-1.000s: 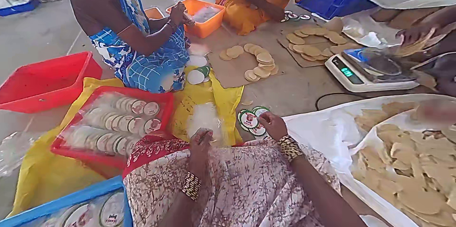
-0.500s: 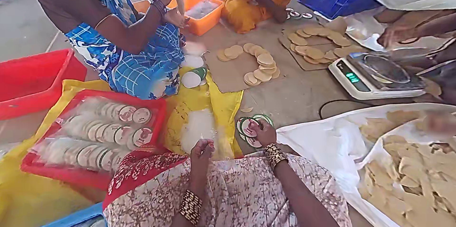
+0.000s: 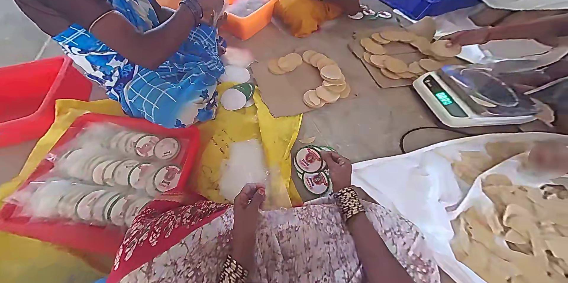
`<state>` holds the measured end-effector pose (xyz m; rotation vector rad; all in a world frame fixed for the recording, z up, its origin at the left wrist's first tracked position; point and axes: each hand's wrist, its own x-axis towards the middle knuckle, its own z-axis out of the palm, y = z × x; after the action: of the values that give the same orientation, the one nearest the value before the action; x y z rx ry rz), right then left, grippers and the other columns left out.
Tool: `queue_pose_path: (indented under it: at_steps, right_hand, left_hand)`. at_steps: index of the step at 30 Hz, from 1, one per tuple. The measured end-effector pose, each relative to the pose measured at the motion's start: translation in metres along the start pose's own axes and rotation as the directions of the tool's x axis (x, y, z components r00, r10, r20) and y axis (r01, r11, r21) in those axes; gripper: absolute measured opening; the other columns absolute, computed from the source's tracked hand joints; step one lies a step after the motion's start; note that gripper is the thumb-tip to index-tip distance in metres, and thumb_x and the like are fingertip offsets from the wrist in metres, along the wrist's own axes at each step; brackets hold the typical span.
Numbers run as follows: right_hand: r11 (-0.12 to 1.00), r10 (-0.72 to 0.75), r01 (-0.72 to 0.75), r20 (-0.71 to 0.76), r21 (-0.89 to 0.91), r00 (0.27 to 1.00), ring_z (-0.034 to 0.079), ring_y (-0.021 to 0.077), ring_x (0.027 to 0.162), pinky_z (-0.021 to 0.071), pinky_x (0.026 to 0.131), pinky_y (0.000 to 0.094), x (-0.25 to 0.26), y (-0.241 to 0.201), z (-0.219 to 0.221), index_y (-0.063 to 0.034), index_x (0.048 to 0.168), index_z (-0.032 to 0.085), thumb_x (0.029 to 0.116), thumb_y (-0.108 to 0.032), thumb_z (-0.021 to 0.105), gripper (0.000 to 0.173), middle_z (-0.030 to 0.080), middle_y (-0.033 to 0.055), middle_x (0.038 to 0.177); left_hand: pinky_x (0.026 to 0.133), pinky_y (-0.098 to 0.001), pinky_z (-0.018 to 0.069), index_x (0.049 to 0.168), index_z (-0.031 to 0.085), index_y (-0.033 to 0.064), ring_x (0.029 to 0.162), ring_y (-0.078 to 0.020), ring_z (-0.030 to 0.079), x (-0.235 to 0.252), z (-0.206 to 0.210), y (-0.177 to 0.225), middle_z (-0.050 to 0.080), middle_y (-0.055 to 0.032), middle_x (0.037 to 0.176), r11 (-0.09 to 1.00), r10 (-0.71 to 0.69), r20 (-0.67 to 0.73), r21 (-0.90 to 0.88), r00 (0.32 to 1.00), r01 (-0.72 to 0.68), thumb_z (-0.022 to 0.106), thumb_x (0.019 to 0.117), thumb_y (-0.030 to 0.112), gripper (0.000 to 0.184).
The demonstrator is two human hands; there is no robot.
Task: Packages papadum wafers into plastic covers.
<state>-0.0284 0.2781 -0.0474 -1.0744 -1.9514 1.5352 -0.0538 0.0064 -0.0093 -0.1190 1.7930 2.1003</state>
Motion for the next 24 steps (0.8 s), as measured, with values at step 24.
queue_pose_path:
  at_steps: [24]
  right_hand:
    - [0.977, -0.157, 0.204, -0.419, 0.069, 0.894, 0.063, 0.0159, 0.08, 0.0547, 0.076, 0.0323, 0.16, -0.069, -0.011, 0.0115, 0.128, 0.051, 0.0991, -0.004, 0.058, 0.033, 0.063, 0.0196, 0.103]
  left_hand:
    - [0.064, -0.0206, 0.0523, 0.102, 0.066, 0.0019, 0.066, -0.0033, 0.06, -0.001, -0.005, -0.007, 0.067, 0.0034, 0.078, 0.998, -0.036, 0.057, -0.039, 0.998, 0.039, 0.052, 0.0983, -0.001, 0.015]
